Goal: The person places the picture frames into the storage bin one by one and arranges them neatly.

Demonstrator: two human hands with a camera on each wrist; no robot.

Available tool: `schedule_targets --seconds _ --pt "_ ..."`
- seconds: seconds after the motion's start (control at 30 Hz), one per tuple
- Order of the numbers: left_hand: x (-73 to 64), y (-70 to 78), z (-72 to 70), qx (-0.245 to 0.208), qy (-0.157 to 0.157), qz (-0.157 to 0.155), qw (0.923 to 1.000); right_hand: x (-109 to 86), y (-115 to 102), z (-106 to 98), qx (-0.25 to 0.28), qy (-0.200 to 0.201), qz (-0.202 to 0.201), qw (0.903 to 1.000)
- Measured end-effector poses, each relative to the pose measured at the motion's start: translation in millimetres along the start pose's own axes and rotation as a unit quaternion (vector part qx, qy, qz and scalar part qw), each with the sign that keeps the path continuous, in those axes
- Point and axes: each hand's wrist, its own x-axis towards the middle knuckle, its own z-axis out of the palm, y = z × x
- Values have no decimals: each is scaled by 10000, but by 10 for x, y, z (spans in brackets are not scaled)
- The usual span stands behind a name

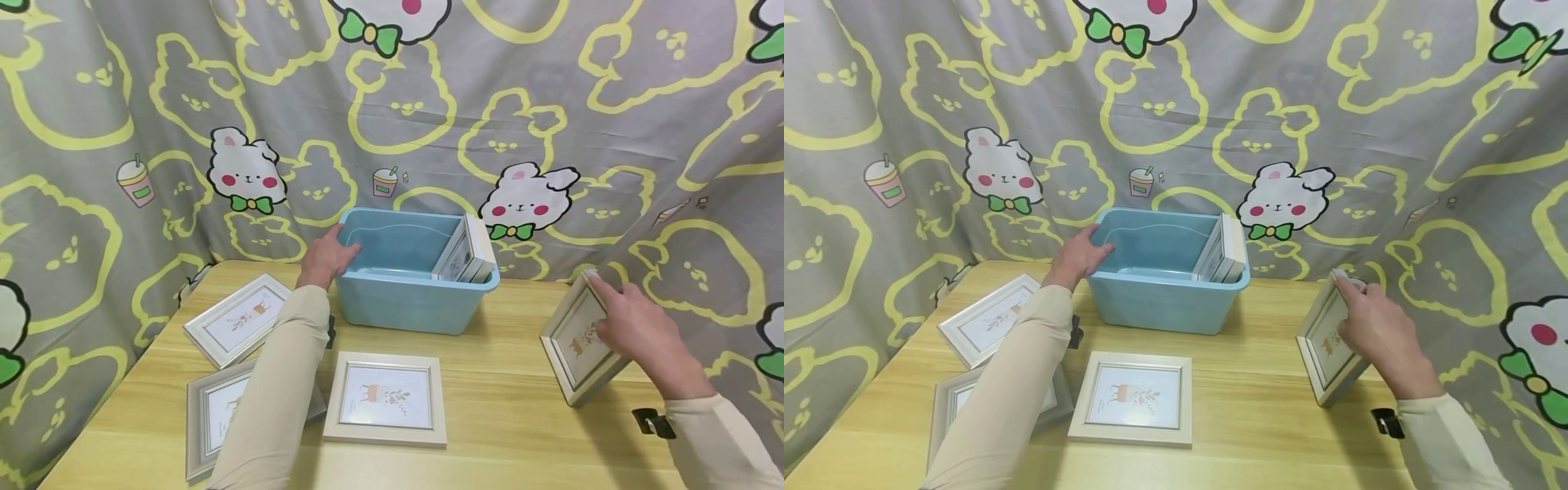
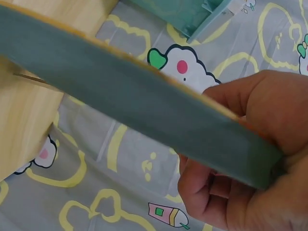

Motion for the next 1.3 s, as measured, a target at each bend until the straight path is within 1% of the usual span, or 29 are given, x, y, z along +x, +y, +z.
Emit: schedule_targets --seconds 0.27,0.37,0.47,0.6,0.77,0.9,1.03,1.3 --pt "1 -8 1 -29 10 -18 10000 112 64 -56 306 -237 6 9993" --pt "-1 -3 4 -50 6 -13 10000 144 96 -69 453 -391 98 9982" --pt "-2 2 6 -60 1 -14 10000 153 120 -76 740 -641 270 9948" --pt "-3 2 4 -40 -18 2 10000 144 146 -65 1076 -774 424 9903" --pt "1 -3 -6 -30 -31 24 10000 143 148 -81 1211 -600 491 9896" --pt "5 6 -18 8 -25 32 10000 148 119 -116 1250 -428 554 9897" --pt "4 23 -23 8 -39 18 10000 155 75 -142 1304 -347 604 9890" --pt "-2 26 -13 -4 -72 3 10000 205 -20 -232 1482 -119 568 9873"
